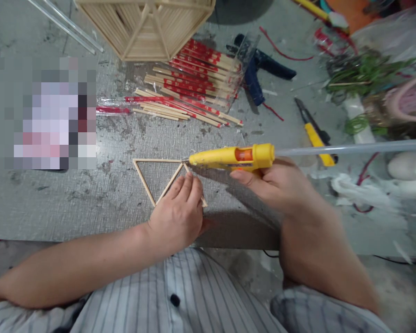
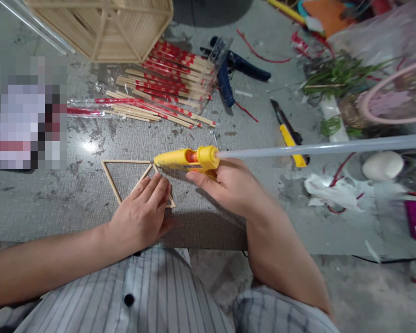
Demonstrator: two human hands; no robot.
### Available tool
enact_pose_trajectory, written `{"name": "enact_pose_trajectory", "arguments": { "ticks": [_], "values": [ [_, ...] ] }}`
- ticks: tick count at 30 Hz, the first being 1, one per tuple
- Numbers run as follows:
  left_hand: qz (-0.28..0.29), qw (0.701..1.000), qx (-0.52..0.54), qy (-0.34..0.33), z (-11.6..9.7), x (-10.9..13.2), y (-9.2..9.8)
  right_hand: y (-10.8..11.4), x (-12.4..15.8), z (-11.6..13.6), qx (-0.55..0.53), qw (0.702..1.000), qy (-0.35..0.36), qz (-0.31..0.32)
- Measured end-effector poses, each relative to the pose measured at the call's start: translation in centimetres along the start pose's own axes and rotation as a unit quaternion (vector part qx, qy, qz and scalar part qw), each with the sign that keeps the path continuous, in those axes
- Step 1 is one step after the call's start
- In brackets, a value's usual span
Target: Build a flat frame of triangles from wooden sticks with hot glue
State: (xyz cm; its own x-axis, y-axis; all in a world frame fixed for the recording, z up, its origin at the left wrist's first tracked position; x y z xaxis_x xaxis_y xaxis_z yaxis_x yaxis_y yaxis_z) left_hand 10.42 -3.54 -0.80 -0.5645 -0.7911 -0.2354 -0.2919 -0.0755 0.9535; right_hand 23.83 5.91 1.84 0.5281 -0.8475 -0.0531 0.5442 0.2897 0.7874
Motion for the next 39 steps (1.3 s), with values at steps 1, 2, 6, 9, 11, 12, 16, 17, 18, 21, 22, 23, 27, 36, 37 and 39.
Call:
{"name": "enact_pose_trajectory", "arguments": {
  "ticks": [1, 2, 6, 9, 11, 12, 16, 17, 18, 21, 22, 23, 27, 36, 37, 39],
  "values": [
    [0.001, 1.000, 0.000, -0.001, 0.0, 0.0, 0.0, 0.0, 0.1, -0.1, 0.005, 1.000, -0.005, 0.001],
    [-0.001, 1.000, -0.002, -0.001, 0.0, 0.0, 0.1, 0.1, 0.1, -0.2, 0.009, 1.000, -0.009, 0.001],
    [-0.027, 1.000, -0.012, -0.004, 0.0, -0.1, 0.4, 0.7, 0.3, -0.3, 0.016, 1.000, -0.005, -0.017],
    [-0.026, 1.000, -0.015, -0.003, 0.1, 0.0, 0.3, 1.5, 0.4, -0.1, 0.012, 0.999, 0.009, -0.048],
    [-0.020, 1.000, -0.015, -0.006, 0.1, 0.0, 0.3, 2.0, 0.5, -0.2, 0.005, 0.998, 0.002, -0.060],
    [-0.015, 1.000, -0.016, -0.008, 0.1, -0.1, 0.3, 2.2, 0.5, -0.4, 0.002, 0.998, -0.007, -0.061],
    [0.001, 1.000, -0.015, -0.010, 0.3, -0.3, 0.5, 2.8, 0.8, -0.8, -0.014, 0.998, -0.048, -0.045],
    [0.000, 1.000, -0.016, -0.011, 0.4, -0.4, 0.6, 2.9, 1.0, -0.9, -0.018, 0.997, -0.055, -0.045],
    [-0.004, 1.000, -0.019, -0.012, 0.5, -0.4, 0.7, 3.0, 1.1, -0.9, -0.023, 0.997, -0.060, -0.048],
    [-0.020, 0.999, -0.038, -0.034, 0.6, -0.5, 0.7, 3.5, 2.0, -1.1, -0.036, 0.995, -0.073, -0.064],
    [-0.023, 0.998, -0.043, -0.042, 0.6, -0.5, 0.7, 3.6, 2.5, -1.2, -0.038, 0.994, -0.078, -0.064],
    [-0.023, 0.998, -0.047, -0.047, 0.7, -0.4, 0.7, 3.7, 3.0, -1.4, -0.040, 0.994, -0.083, -0.062],
    [-0.024, 0.996, -0.054, -0.060, 0.9, -0.3, 0.7, 4.0, 5.8, -2.1, -0.031, 0.993, -0.104, -0.055],
    [0.006, 0.998, -0.017, -0.061, 1.4, -0.4, 0.9, 2.2, 9.5, -1.1, 0.009, 0.995, -0.097, 0.001],
    [0.009, 0.998, -0.014, -0.059, 1.4, -0.4, 0.9, 1.9, 9.7, -1.2, 0.021, 0.994, -0.104, 0.009],
    [0.009, 0.998, -0.011, -0.059, 1.4, -0.5, 0.8, 1.4, 10.0, -1.5, 0.040, 0.992, -0.114, 0.029]
  ]
}}
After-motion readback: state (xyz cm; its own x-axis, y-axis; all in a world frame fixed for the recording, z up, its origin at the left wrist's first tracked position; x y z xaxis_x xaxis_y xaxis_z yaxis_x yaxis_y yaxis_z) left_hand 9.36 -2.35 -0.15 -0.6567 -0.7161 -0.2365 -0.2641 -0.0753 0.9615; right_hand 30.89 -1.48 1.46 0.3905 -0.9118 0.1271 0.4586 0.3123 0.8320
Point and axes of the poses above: each hand's wrist, its own x-axis away from the middle knuckle, its own y-axis out of the back of the hand, z = x × y, the point moved 6 cm from there along -x, towards the middle knuckle, and after that the axes turned 2 degrees about -y, right-handed, at the moved point
